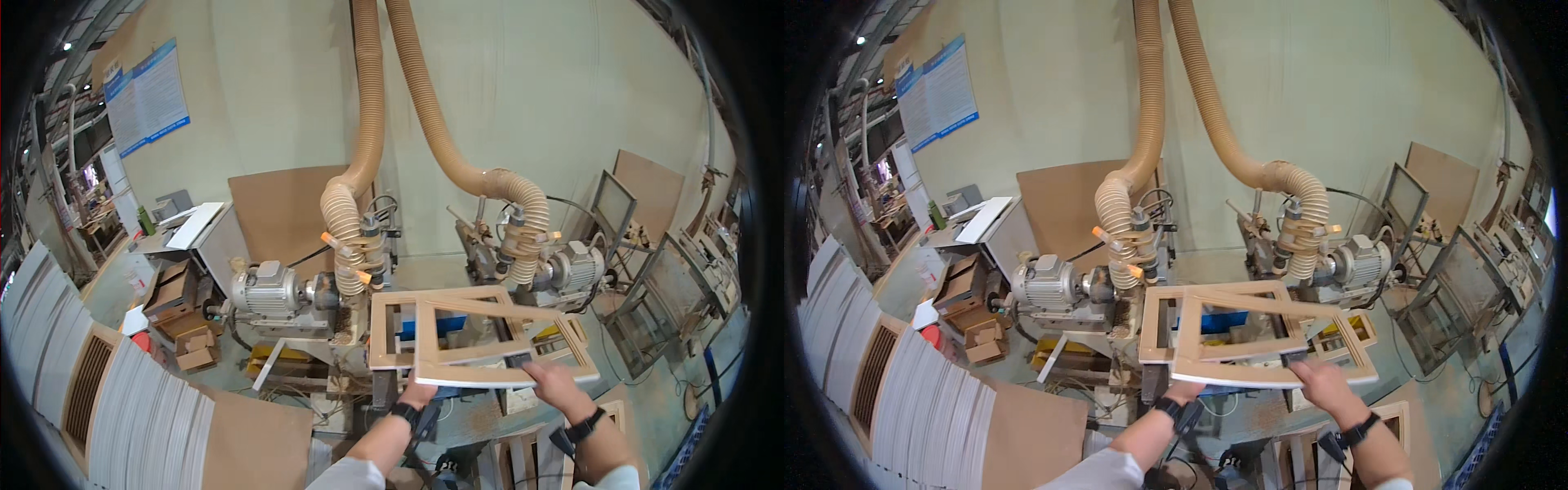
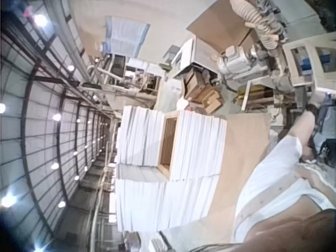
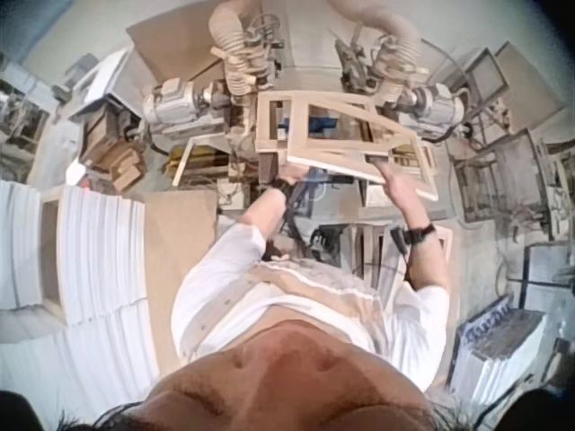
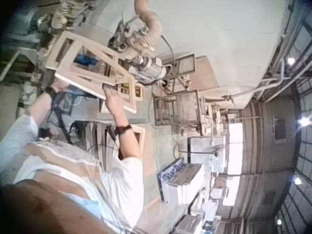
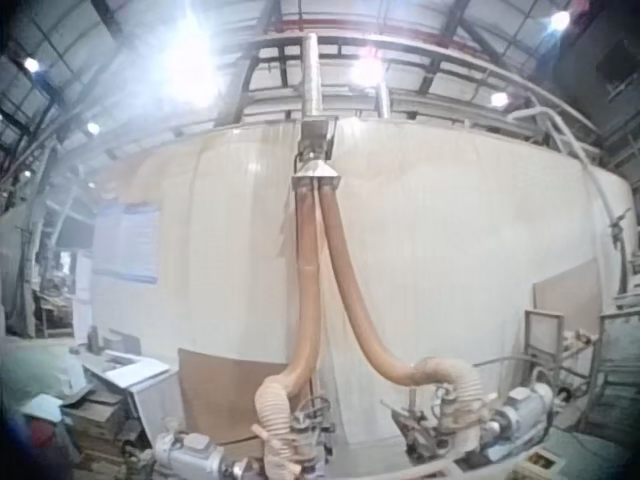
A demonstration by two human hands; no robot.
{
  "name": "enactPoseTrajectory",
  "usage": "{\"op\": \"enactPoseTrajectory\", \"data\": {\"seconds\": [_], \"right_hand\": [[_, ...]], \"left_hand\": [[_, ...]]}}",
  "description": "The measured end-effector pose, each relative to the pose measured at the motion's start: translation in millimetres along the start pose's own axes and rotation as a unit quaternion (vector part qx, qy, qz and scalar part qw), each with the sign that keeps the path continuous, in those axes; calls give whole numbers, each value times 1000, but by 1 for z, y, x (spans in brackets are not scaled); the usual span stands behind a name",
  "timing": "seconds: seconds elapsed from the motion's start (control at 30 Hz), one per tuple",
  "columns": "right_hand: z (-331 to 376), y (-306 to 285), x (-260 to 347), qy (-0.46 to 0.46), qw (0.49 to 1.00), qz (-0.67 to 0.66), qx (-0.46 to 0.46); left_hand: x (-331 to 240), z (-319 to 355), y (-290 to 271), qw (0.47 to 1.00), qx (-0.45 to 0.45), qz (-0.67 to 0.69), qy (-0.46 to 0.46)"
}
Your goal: Operating a woodworking machine to assemble wooden door or window frames and stacking the finished products.
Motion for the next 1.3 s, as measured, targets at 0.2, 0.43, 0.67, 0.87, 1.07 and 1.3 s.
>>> {"op": "enactPoseTrajectory", "data": {"seconds": [0.2,0.43,0.67,0.87,1.07,1.3], "right_hand": [[-74,90,6,-72,997,29,29],[-122,202,-2,-52,997,52,11],[-125,218,-17,-32,999,36,-21],[-119,181,16,24,997,42,58],[-14,114,9,62,998,-28,11],[251,55,-34,307,947,82,45]], "left_hand": [[-105,173,-37,809,-89,525,-251],[-187,340,-191,838,-330,320,-293],[-283,398,-282,830,-483,276,-41],[-337,413,-382,725,-598,244,240],[-326,454,-493,563,-713,221,355],[-308,462,-546,581,-732,198,294]]}}
Point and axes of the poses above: each hand's wrist, its own z-axis away from the middle knuckle, its own y-axis out of the palm, x = y × z, the point moved 7 cm from there along -z, towards the middle knuckle, and after that the axes turned 6 degrees about z, right-handed, at the moved point
